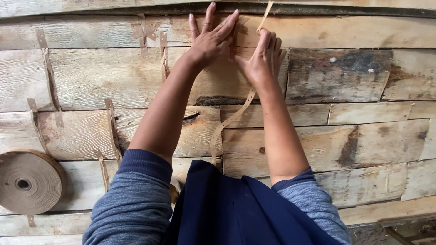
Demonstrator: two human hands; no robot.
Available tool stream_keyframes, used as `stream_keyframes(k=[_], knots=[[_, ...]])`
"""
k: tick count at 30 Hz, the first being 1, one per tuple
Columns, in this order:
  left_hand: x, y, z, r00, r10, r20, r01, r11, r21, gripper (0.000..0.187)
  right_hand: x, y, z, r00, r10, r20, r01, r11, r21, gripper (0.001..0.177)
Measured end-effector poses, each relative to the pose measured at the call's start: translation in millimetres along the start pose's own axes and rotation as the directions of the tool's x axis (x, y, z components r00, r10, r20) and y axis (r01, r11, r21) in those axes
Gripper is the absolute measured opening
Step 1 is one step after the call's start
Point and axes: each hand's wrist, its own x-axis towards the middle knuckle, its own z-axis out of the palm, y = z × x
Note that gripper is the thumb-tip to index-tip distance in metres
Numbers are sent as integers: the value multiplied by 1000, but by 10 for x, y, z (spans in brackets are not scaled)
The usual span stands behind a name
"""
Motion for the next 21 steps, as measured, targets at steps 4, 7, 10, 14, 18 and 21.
stream_keyframes(k=[4, 7, 10, 14, 18, 21], knots=[[21, -106, 124, 992, 51, -117, -61, 994, -89, 54, -123, -23, -97, 999, -3, 32, 3, 1000, 3, 96], [40, -171, 161, 978, 7, -208, -46, 981, -186, 91, -227, -55, -233, 999, -33, 10, 31, 990, 135, 92], [-89, -154, 139, 924, 28, -383, -225, 848, -480, 61, -364, -92, -424, 989, 101, -105, -51, 917, 396, 37], [7, -286, 305, 822, -97, -560, -255, 817, -516, 64, -546, -200, -851, 962, 271, -9, -175, 647, 742, 12], [-197, 58, 319, 707, -163, -688, -266, 841, -472, 47, -691, -174, -1047, 953, 283, -110, -56, 520, 852, 13], [-554, 603, 265, 901, -226, -370, -127, 679, -723, 29, -839, -193, -1140, 963, 243, -111, -16, 467, 884, 11]])
